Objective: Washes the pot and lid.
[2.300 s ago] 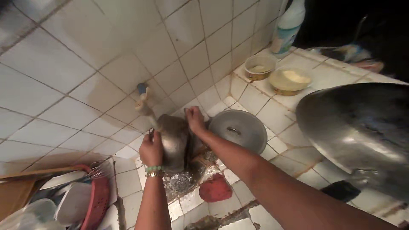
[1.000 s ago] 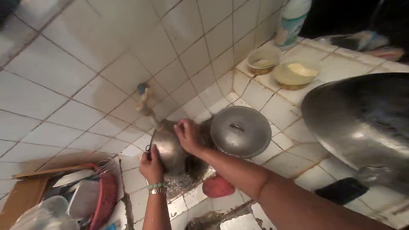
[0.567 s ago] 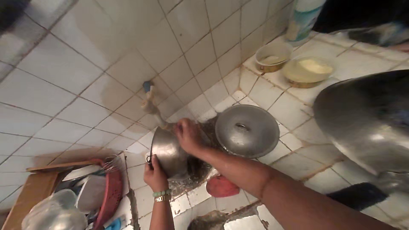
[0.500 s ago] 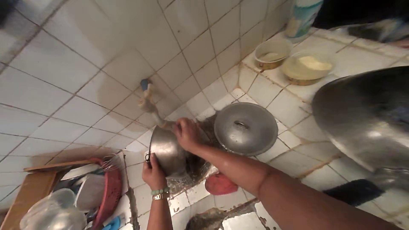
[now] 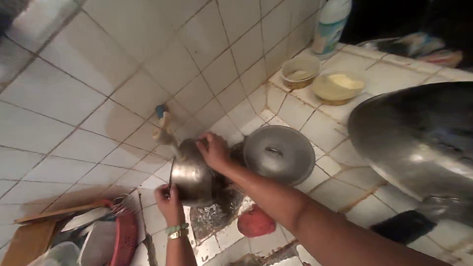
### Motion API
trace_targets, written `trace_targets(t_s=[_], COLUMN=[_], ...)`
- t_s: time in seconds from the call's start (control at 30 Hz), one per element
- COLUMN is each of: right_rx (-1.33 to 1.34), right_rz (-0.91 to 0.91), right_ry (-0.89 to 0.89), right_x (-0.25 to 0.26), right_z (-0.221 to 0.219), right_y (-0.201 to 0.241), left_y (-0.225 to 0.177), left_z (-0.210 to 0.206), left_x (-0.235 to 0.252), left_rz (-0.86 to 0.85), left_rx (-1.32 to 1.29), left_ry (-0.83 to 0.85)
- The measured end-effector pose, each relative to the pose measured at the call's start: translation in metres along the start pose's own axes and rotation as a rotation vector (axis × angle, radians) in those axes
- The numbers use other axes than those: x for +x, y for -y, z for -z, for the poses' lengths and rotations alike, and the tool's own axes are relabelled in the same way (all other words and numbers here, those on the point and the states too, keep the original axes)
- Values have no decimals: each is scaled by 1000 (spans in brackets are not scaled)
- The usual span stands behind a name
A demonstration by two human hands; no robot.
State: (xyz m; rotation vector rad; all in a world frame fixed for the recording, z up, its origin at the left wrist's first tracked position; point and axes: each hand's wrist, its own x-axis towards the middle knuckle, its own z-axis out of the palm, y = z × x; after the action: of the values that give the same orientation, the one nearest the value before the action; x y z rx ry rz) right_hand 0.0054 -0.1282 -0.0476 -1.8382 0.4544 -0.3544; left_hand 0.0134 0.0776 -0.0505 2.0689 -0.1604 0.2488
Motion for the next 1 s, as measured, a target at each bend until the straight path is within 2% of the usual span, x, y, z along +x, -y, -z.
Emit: trace_targets(t_s=[0.07, 0.1, 0.17, 0.27, 0.33, 0.37, 0.43, 0.5, 0.53, 0.6, 0.67, 0.7, 0.8, 0.83, 0.9, 1.0], right_rx=[-77, -118, -172, -95, -33, -24, -72, -80, -67, -30, 5, 7, -75, -82, -69, -71], right_rz=[74, 101, 107, -169, -305, -300, -119, 100, 71, -132, -303, -315, 32, 65, -103, -360], right_ry=[23, 25, 25, 135, 64, 31, -45, -201, -176, -86, -114, -125, -216, -203, -72, -133], right_x=[-24, -36, -43, -2, 17, 12, -22, -46, -44, -21, -6, -11, -49, -50, -29, 5], right_z=[-19, -28, -33, -15, -20, -22, -31, -44, -40, -25, -21, -23, -45, -45, -30, -21], right_y=[13, 18, 25, 13, -4, -1, 12, 10, 8, -3, -14, -11, 10, 13, 6, -15], left_y=[-24, -36, -46, -38, -39, -41, -46, -47, -45, -42, -42, -44, -46, -45, -43, -45], left_z=[11, 7, -4, -5, -4, -6, -10, -10, -9, -8, -9, -10, -9, -8, -6, -9], left_x=[19, 24, 32, 35, 33, 34, 35, 36, 37, 39, 39, 39, 38, 38, 38, 38], left_rz=[4, 58, 140, 140, 172, 186, 192, 189, 186, 188, 201, 207, 191, 186, 193, 217], left_rx=[228, 377, 564, 575, 567, 568, 584, 603, 602, 590, 586, 592, 598, 592, 603, 619], left_ry=[113, 141, 124, 107, 86, 78, 77, 96, 102, 101, 95, 98, 110, 115, 127, 113])
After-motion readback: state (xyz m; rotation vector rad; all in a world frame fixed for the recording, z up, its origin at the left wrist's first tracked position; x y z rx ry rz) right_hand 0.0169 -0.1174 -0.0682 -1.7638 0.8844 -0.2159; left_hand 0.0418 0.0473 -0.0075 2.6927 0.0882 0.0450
